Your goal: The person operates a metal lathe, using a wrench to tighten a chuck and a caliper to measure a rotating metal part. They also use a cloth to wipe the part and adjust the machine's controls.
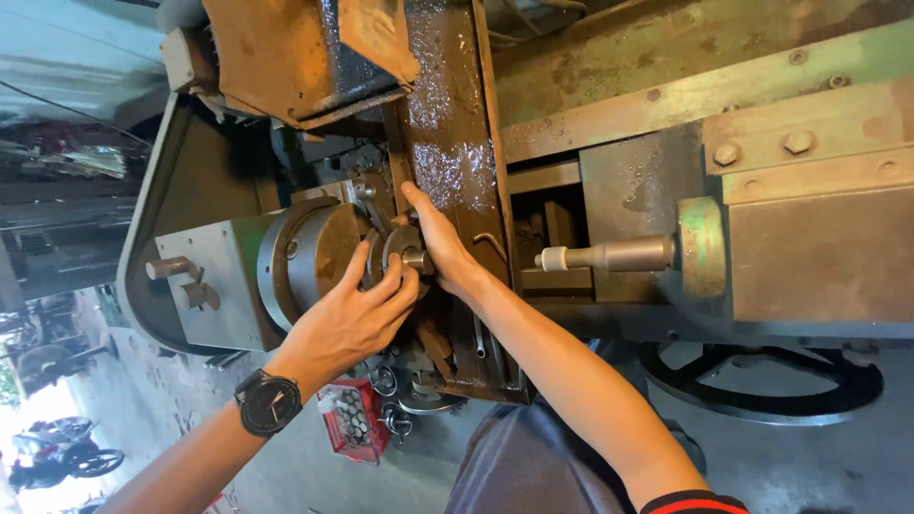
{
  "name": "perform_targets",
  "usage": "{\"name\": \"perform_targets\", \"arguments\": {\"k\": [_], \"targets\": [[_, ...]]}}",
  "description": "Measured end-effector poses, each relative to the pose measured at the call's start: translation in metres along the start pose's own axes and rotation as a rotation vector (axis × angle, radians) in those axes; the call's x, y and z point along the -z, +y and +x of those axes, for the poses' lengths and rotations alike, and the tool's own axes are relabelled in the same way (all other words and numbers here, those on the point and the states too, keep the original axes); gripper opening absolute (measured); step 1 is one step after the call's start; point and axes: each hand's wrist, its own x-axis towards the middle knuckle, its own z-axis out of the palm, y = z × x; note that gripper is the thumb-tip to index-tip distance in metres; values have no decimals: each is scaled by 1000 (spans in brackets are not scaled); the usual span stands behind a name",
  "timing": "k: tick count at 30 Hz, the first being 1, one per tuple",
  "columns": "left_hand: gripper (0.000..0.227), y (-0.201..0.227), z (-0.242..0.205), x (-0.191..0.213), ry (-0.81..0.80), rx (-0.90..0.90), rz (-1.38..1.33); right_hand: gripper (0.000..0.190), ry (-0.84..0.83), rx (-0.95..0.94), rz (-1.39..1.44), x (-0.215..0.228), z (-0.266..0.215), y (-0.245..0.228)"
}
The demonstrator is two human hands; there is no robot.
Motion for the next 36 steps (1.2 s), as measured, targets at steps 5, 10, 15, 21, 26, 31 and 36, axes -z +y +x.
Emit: {"name": "perform_targets", "arguments": {"k": [5,10,15,21,26,31,36], "targets": [[44,6,2,-1,35,54,4,66,109,52,-104,2,12,8],[41,8,1,-2,49,87,8,66,166,101,-207,2,15,7],[42,7,3,1,59,95,40,52,247,72,-227,-2,9,3],[39,8,3,2,41,92,31,45,236,140,-296,7,18,11],[38,10,5,-4,34,84,11,45,248,116,-302,1,8,1],[39,10,5,-5,58,103,-4,47,277,109,-345,3,13,4],[37,6,9,6,48,99,18,50,330,152,-439,3,17,5]]}}
